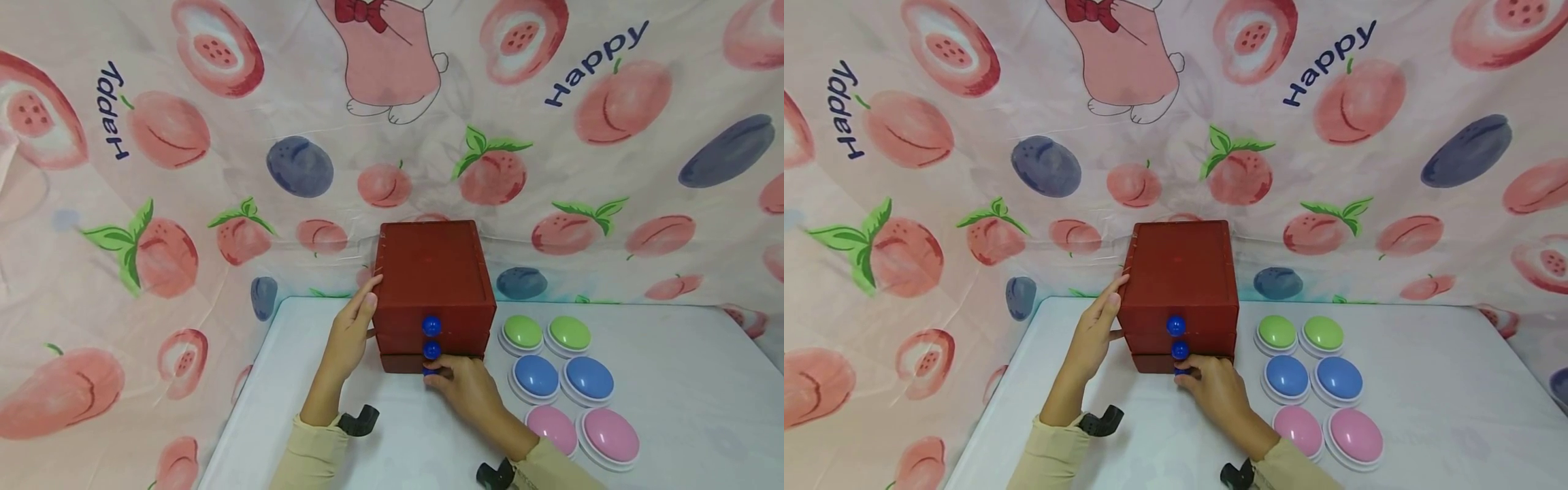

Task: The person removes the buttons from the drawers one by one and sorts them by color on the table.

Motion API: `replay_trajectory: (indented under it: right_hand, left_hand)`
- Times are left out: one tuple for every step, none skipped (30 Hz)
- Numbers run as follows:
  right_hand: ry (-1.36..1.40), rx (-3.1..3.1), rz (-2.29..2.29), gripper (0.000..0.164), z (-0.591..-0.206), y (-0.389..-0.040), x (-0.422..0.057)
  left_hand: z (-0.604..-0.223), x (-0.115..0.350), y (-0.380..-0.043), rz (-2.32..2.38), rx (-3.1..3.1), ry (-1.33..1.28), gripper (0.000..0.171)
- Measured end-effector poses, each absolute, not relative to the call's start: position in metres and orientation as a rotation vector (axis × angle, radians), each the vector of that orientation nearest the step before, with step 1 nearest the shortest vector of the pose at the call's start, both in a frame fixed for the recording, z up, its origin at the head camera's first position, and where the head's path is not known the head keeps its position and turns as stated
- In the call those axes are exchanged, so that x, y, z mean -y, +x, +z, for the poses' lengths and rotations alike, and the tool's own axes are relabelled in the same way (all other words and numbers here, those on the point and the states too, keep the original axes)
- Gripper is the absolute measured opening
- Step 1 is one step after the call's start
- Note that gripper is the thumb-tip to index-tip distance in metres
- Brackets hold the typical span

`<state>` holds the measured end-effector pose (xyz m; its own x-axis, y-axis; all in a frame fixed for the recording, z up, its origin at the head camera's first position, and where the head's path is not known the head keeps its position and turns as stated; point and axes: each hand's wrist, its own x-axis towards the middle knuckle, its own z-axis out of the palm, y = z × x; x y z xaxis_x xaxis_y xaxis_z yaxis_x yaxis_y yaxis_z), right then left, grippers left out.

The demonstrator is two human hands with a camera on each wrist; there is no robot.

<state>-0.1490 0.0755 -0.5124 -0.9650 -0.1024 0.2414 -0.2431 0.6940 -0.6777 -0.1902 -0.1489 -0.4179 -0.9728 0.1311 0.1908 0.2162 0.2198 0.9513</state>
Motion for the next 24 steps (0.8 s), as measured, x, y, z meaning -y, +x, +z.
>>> replay_trajectory:
  right_hand:
    - [0.27, 2.713, 1.12, 0.018, -0.513, -0.15, -0.075]
    - [0.263, 2.706, 1.115, 0.019, -0.513, -0.15, -0.075]
    - [0.258, 2.702, 1.109, 0.019, -0.513, -0.15, -0.074]
    - [0.257, 2.697, 1.106, 0.019, -0.514, -0.15, -0.074]
    - [0.254, 2.694, 1.105, 0.019, -0.514, -0.149, -0.073]
    - [0.251, 2.695, 1.104, 0.02, -0.514, -0.149, -0.073]
    - [0.25, 2.696, 1.103, 0.02, -0.514, -0.148, -0.073]
    - [0.251, 2.697, 1.101, 0.02, -0.514, -0.148, -0.072]
    - [0.254, 2.698, 1.099, 0.02, -0.514, -0.148, -0.072]
    - [0.255, 2.7, 1.102, 0.02, -0.513, -0.148, -0.073]
    - [0.26, 2.703, 1.106, 0.02, -0.513, -0.148, -0.073]
    - [0.267, 2.707, 1.109, 0.02, -0.513, -0.148, -0.074]
    - [0.279, 2.713, 1.12, 0.021, -0.512, -0.148, -0.075]
    - [0.295, 2.719, 1.135, 0.022, -0.512, -0.147, -0.076]
    - [0.315, 2.731, 1.147, 0.022, -0.511, -0.147, -0.078]
    - [0.343, 2.747, 1.158, 0.024, -0.511, -0.147, -0.08]
    - [0.378, 2.764, 1.176, 0.026, -0.51, -0.147, -0.082]
    - [0.415, 2.784, 1.193, 0.028, -0.509, -0.147, -0.084]
    - [0.454, 2.806, 1.218, 0.03, -0.508, -0.147, -0.086]
    - [0.494, 2.829, 1.234, 0.033, -0.507, -0.146, -0.088]
    - [0.536, 2.855, 1.245, 0.036, -0.506, -0.145, -0.091]
    - [0.578, 2.879, 1.258, 0.04, -0.504, -0.144, -0.093]
    - [0.611, 2.907, 1.269, 0.044, -0.503, -0.142, -0.096]
    - [0.644, 2.927, 1.274, 0.048, -0.502, -0.14, -0.098]
  left_hand:
    - [-0.418, 0.149, -0.19, -1.891, 2.398, -0.341, 0.042]
    - [-0.418, 0.149, -0.191, -1.896, 2.396, -0.342, 0.042]
    - [-0.418, 0.149, -0.191, -1.9, 2.395, -0.342, 0.042]
    - [-0.418, 0.149, -0.191, -1.902, 2.393, -0.342, 0.042]
    - [-0.418, 0.149, -0.191, -1.903, 2.393, -0.343, 0.042]
    - [-0.418, 0.149, -0.191, -1.901, 2.393, -0.343, 0.042]
    - [-0.418, 0.149, -0.191, -1.899, 2.394, -0.343, 0.042]
    - [-0.418, 0.149, -0.191, -1.898, 2.396, -0.342, 0.042]
    - [-0.418, 0.149, -0.191, -1.895, 2.397, -0.34, 0.042]
    - [-0.418, 0.149, -0.191, -1.894, 2.399, -0.337, 0.042]
    - [-0.418, 0.148, -0.19, -1.895, 2.4, -0.336, 0.042]
    - [-0.418, 0.148, -0.19, -1.898, 2.399, -0.336, 0.042]
    - [-0.418, 0.148, -0.19, -1.899, 2.398, -0.337, 0.042]
    - [-0.417, 0.148, -0.19, -1.901, 2.396, -0.341, 0.042]
    - [-0.417, 0.148, -0.19, -1.9, 2.396, -0.341, 0.042]
    - [-0.417, 0.148, -0.19, -1.901, 2.395, -0.343, 0.042]
    - [-0.417, 0.147, -0.191, -1.9, 2.394, -0.345, 0.043]
    - [-0.417, 0.147, -0.191, -1.898, 2.395, -0.345, 0.043]
    - [-0.417, 0.147, -0.191, -1.897, 2.394, -0.345, 0.042]
    - [-0.417, 0.147, -0.191, -1.896, 2.394, -0.342, 0.042]
    - [-0.417, 0.147, -0.191, -1.894, 2.395, -0.342, 0.042]
    - [-0.418, 0.147, -0.192, -1.896, 2.394, -0.344, 0.043]
    - [-0.418, 0.147, -0.192, -1.896, 2.393, -0.343, 0.043]
    - [-0.418, 0.147, -0.192, -1.897, 2.393, -0.343, 0.043]
